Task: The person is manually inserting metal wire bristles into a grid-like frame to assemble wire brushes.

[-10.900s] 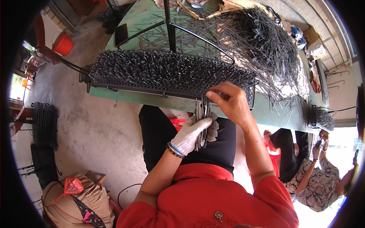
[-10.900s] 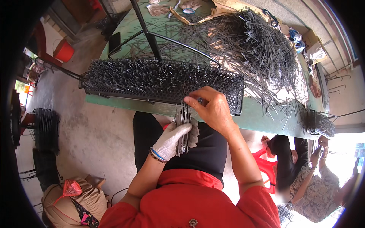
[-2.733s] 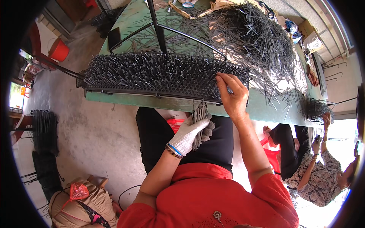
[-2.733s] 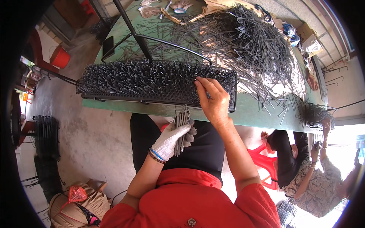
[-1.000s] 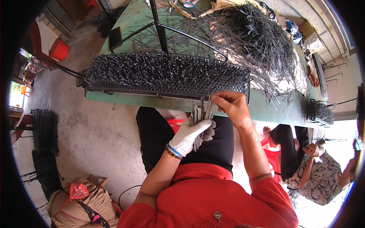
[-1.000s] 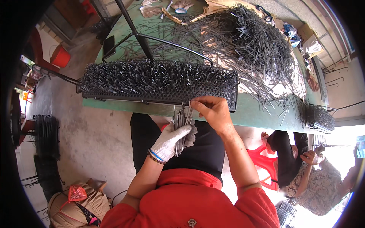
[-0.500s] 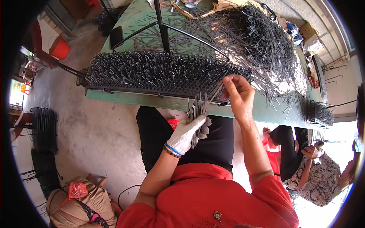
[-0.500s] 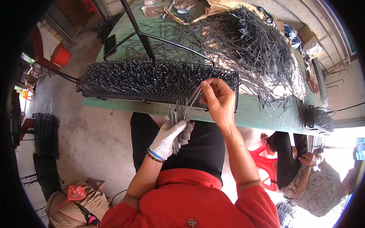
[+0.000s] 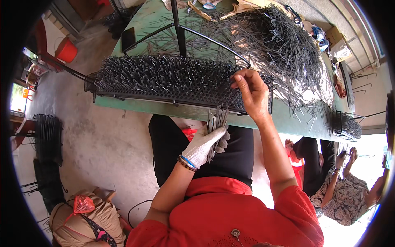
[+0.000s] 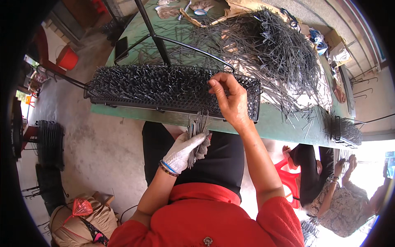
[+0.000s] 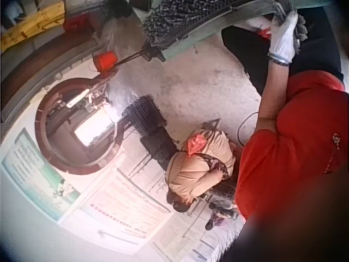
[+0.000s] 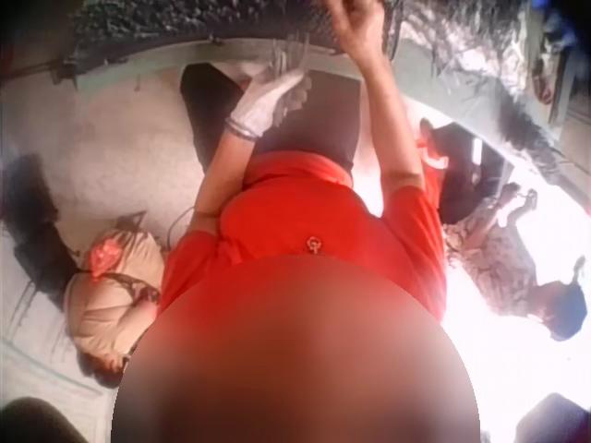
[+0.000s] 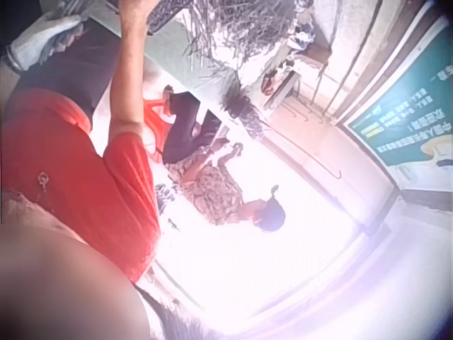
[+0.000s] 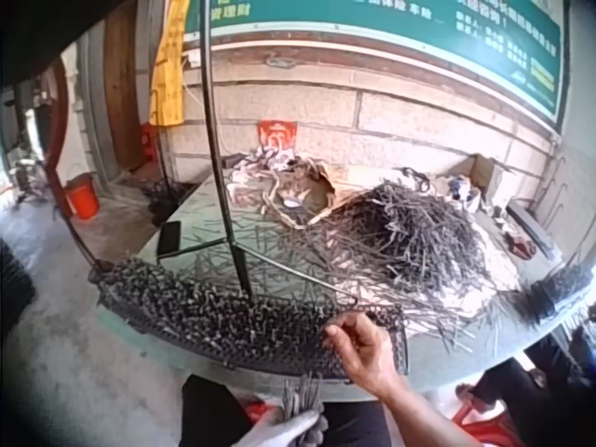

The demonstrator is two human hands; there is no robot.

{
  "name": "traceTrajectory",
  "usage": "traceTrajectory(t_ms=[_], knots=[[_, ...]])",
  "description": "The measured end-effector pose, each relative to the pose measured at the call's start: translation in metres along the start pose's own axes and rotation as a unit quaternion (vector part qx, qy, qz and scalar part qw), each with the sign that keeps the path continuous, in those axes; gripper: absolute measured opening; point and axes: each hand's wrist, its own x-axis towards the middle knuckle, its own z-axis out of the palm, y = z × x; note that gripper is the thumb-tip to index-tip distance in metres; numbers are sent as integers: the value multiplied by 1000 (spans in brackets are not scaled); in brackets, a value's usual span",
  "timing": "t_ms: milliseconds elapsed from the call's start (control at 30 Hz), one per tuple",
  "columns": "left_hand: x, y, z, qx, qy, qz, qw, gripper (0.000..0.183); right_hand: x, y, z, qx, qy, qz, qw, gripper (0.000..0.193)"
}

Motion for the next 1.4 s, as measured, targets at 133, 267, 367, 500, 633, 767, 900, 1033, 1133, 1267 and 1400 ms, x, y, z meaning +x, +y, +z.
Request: traceTrajectory(t_ms=[133,267,367,500,633,767,900,1033,1133,1267,1400], knots=[[1,0,0,2,-3,-3,1000,24,-1,3,-2,0,-23,-27,999,11],[0,0,3,0,0,-3,1000,23,-4,-3,-1,-38,-37,-29,998,10],[2,-1,2,4,-5,-3,1000,23,-6,-5,2,-73,-12,-45,996,11],[1,-2,0,-7,1,-6,1000,22,-11,-6,9,-79,32,-30,996,12],[1,-3,1,-13,0,-9,1000,23,-11,-9,9,-117,31,-57,991,11],[1,-4,0,-17,-2,-6,1000,23,-9,-13,10,-154,35,-120,980,9],[0,-3,0,-17,0,-10,1000,24,-10,-17,9,-182,66,-125,973,9],[-2,-2,1,-18,-3,-4,1000,24,-12,-15,10,-141,69,-45,987,11],[-1,-3,0,-18,-6,-4,1000,23,-14,-13,12,-138,103,-31,985,11],[-2,-2,1,-23,-8,-4,1000,23,-14,-10,14,-149,104,-37,983,10],[-2,-2,1,-22,-2,-9,1000,23,-15,-9,19,-152,93,-93,980,8]])
